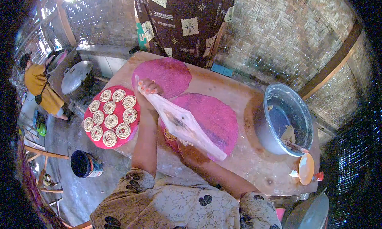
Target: The person pipes swirls of dough onto pink and red circular mats using a manual piping tool, refilling the tool with dough from a large metal bowl by hand.
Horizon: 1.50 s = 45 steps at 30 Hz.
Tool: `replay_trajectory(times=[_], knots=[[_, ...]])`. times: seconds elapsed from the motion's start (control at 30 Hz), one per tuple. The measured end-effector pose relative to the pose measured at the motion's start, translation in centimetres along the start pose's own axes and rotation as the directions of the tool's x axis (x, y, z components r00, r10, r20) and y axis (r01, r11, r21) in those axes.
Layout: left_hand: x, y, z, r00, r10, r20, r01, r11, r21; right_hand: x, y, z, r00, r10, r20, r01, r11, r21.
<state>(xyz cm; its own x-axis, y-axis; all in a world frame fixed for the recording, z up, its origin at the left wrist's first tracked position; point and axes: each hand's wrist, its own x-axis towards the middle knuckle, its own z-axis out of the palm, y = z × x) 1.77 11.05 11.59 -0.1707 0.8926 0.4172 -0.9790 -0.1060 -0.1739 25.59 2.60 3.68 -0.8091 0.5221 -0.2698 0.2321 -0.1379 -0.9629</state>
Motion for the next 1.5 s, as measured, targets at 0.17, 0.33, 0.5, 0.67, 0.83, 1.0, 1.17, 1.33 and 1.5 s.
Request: replay_trajectory(times=[0.17, 0.33, 0.5, 0.67, 0.83, 1.0, 1.17, 1.33, 1.5], knots=[[0.2, -1.4, 3.2, 0.991, -0.121, 0.048, 0.113, 0.983, 0.141, -1.0, -2.7, -0.5, 0.989, -0.109, -0.104, 0.078, 0.96, -0.268], [-0.4, -4.7, 3.6, 0.987, -0.089, -0.132, 0.134, 0.915, 0.38, -7.5, -8.6, -7.5, 0.966, 0.229, 0.122, -0.259, 0.848, 0.463], [-1.0, -9.6, -5.7, 0.91, -0.112, -0.4, 0.222, 0.945, 0.242, -11.3, -7.4, -10.6, 0.887, 0.459, -0.053, -0.436, 0.87, 0.229], [-3.5, -12.5, -11.0, 0.855, -0.09, -0.511, 0.153, 0.985, 0.084, -12.3, -6.4, -11.3, 0.771, 0.591, -0.237, -0.601, 0.798, 0.036], [-1.5, -10.7, -9.5, 0.913, -0.092, -0.397, 0.193, 0.956, 0.221, -11.8, -7.0, -9.6, 0.798, 0.512, -0.318, -0.552, 0.833, -0.046], [-3.4, -13.0, -6.1, 0.847, -0.051, -0.53, 0.179, 0.965, 0.194, -14.3, -8.5, -9.3, 0.761, 0.542, -0.357, -0.582, 0.813, -0.005], [-1.9, -13.5, -6.4, 0.832, -0.03, -0.553, 0.169, 0.965, 0.203, -13.9, -9.2, -10.0, 0.771, 0.482, -0.416, -0.577, 0.805, -0.137], [-2.1, -11.1, -6.8, 0.855, -0.05, -0.516, 0.204, 0.947, 0.246, -13.0, -7.8, -8.6, 0.826, 0.421, -0.374, -0.475, 0.878, -0.059], [-4.2, -12.9, -6.3, 0.817, -0.069, -0.573, 0.21, 0.96, 0.184, -15.0, -7.7, -9.0, 0.77, 0.508, -0.386, -0.565, 0.824, -0.043]])
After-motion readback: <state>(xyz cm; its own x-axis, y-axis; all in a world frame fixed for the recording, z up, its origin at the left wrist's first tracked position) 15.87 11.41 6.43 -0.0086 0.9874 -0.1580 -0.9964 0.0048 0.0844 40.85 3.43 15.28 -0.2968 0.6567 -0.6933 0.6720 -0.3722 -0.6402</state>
